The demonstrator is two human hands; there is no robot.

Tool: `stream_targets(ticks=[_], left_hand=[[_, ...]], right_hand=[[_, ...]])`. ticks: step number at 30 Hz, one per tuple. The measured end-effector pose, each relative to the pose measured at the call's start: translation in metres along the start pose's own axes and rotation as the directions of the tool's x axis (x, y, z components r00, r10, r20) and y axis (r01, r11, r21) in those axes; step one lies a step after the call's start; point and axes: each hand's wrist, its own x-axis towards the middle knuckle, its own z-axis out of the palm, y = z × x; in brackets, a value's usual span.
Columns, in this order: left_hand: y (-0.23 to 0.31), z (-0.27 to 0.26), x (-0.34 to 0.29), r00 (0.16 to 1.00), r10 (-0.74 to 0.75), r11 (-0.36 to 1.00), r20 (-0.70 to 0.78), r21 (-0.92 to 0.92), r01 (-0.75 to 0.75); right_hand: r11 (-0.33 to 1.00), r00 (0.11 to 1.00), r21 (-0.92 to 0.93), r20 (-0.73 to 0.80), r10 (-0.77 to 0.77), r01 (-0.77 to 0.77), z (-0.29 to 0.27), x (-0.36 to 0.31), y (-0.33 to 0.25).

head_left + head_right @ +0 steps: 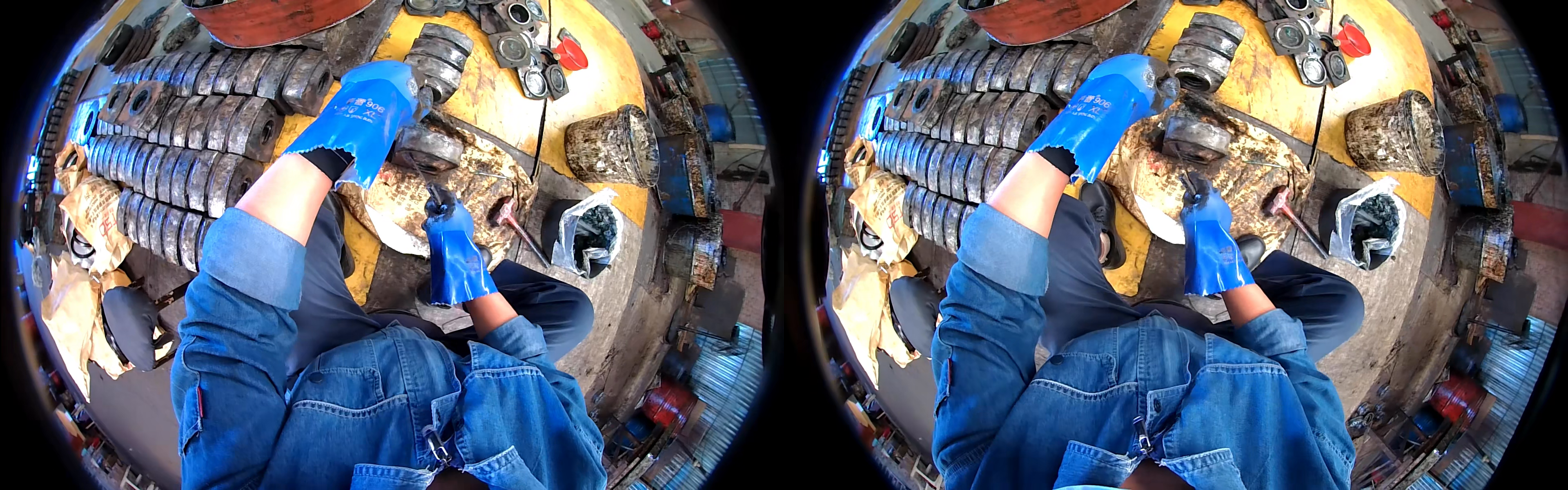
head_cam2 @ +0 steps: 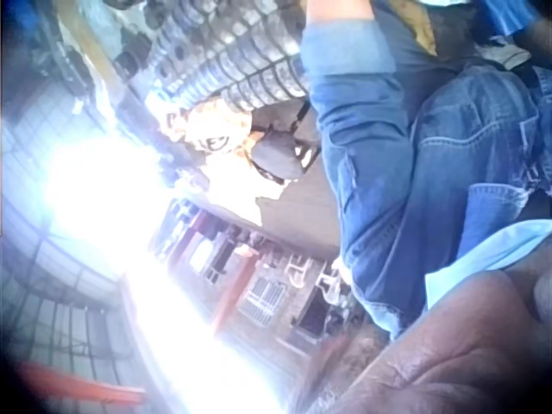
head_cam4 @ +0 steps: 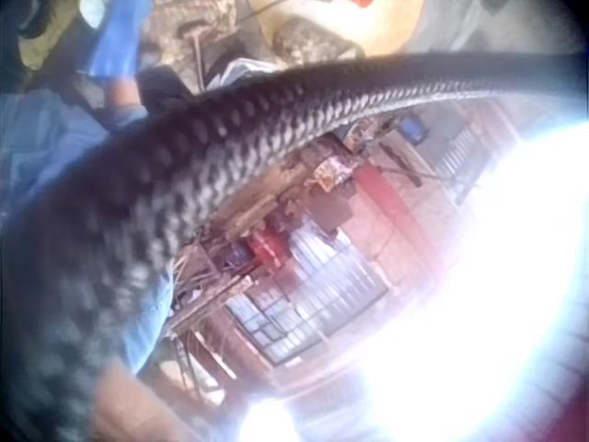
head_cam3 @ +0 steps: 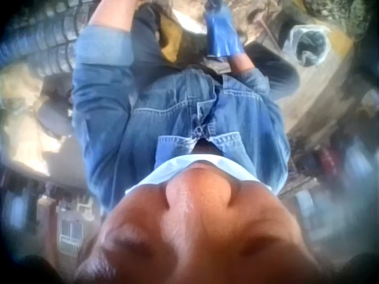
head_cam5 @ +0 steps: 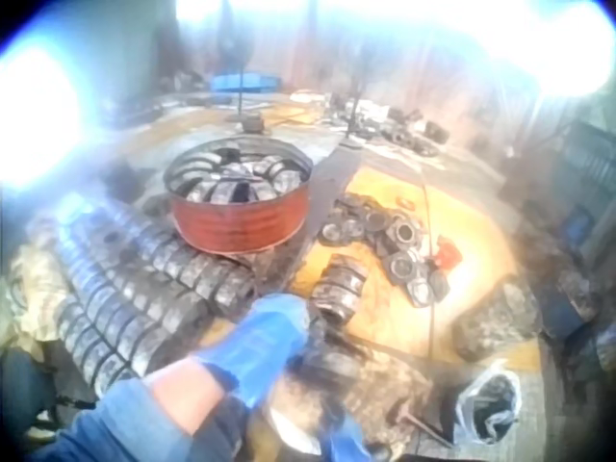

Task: The person cleans and maintains metal mechanical parts by scraping surfaces with a tool and wiping them with a cloth.

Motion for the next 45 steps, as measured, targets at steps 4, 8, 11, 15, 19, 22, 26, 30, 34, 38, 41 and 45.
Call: stream_targets(ticks=[4, 8, 11, 15, 19, 22, 26, 30, 34, 38, 41, 45], left_hand=[[0.022, 0.006, 0.010, 1.000, 0.029, 1.000, 0.004, -0.012, -0.029], [0.008, 0.009, 0.000, 0.987, 0.150, 0.988, -0.054, -0.040, -0.152], [0.013, 0.012, 0.013, 0.997, 0.048, 0.998, -0.054, -0.042, -0.050], [0.014, 0.002, 0.002, 0.997, 0.048, 0.999, -0.068, -0.021, -0.049], [0.016, 0.002, 0.000, 0.995, 0.085, 0.993, -0.049, -0.077, -0.089], [0.000, 0.023, 0.014, 0.970, 0.196, 0.974, -0.146, -0.090, -0.210], [0.005, 0.020, 0.004, 0.981, 0.110, 0.981, -0.162, -0.139, -0.133], [-0.002, 0.014, 0.003, 0.987, 0.102, 0.984, -0.123, -0.136, -0.119], [0.020, 0.018, 0.002, 0.981, 0.171, 0.964, -0.090, -0.189, -0.185], [0.026, 0.010, 0.002, 0.990, 0.122, 0.983, -0.066, -0.127, -0.130], [-0.004, 0.030, 0.007, 0.992, 0.124, 0.981, -0.024, -0.147, -0.126], [0.006, 0.009, -0.005, 0.994, 0.103, 0.978, -0.029, -0.181, -0.107]], right_hand=[[0.987, 0.998, -0.162, -0.061, -0.031, 0.021, 0.015, 0.021, 0.026], [0.909, 0.993, -0.400, 0.037, -0.109, 0.115, 0.009, 0.012, 0.000], [0.867, 0.993, -0.484, 0.090, -0.082, 0.115, 0.018, 0.027, 0.001], [0.832, 0.978, -0.534, 0.204, -0.045, 0.150, 0.032, 0.036, -0.002], [0.801, 0.974, -0.577, 0.225, -0.028, 0.156, 0.018, 0.022, -0.010], [0.801, 0.939, -0.584, 0.332, 0.092, 0.128, 0.013, 0.041, -0.006], [0.761, 0.880, -0.609, 0.461, 0.113, 0.222, -0.023, 0.029, -0.001], [0.655, 0.941, -0.718, 0.337, 0.032, 0.235, -0.075, -0.013, -0.004], [0.770, 0.962, -0.635, 0.242, 0.129, 0.056, -0.078, 0.006, 0.026], [0.852, 0.969, -0.520, 0.177, 0.174, -0.058, -0.066, 0.018, 0.053], [0.906, 0.988, -0.424, 0.135, 0.073, -0.009, -0.074, 0.000, 0.038], [0.922, 0.995, -0.387, 0.094, 0.046, -0.006, -0.060, 0.021, 0.044]])
